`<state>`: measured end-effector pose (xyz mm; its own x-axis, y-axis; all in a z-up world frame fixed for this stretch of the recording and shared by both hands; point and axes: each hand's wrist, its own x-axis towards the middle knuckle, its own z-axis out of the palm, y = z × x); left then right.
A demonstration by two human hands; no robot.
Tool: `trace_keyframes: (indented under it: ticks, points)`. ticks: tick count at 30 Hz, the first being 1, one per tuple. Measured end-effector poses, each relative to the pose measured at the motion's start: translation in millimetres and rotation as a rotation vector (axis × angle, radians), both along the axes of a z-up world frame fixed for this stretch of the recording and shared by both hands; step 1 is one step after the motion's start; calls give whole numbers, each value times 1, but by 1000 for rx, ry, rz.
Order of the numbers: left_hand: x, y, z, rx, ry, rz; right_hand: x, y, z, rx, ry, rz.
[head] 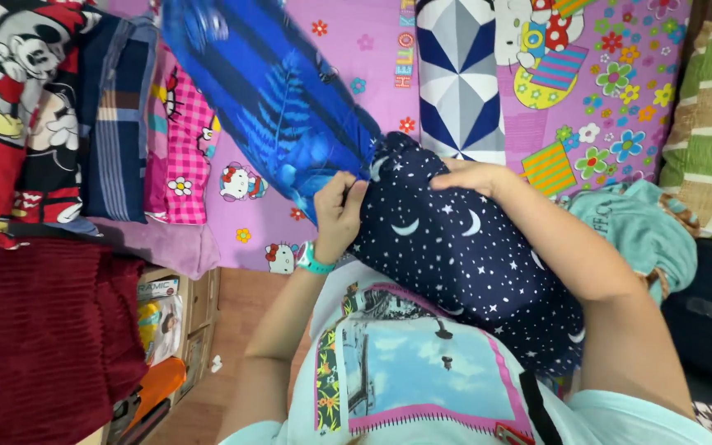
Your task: The person inserts a dark blue pillow with a star and moon pattern into a blue patterned pillowcase on a bed. They repeatedly push the pillow into the case, adjust the opening, and smooth the fabric to fit the pillow inside.
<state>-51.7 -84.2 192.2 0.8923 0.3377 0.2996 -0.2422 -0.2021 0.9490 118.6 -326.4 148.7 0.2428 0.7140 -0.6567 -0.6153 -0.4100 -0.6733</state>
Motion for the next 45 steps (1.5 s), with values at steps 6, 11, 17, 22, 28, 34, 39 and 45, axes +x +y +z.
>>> trace_keyframes:
  ticks: [6, 11, 17, 22, 28, 34, 39, 45]
  points:
    - [14, -8, -36, -104, 127, 96, -25, 38, 45, -200, -837, -56]
    - [21, -19, -105, 3, 204, 168, -32, 57, 10, -490, -1493, 266]
    - [74, -34, -207, -41, 389, 89, 17, 40, -92, -601, -1230, 463]
    - [98, -44, -277, 124, 431, 71, 36, -21, -150, -508, -893, 114]
    - [80, -108, -373, 165, 753, -101, -9, -58, -214, -908, -1217, 106]
    - [61, -131, -440, 9, 784, -34, -74, -39, -222, -708, -1474, 376]
    - [76, -137, -460, -79, 757, -15, -120, -23, -231, -823, -1566, 754]
    - [94, -137, -452, -47, 823, -11, -114, -2, -313, -1107, -1592, 1004]
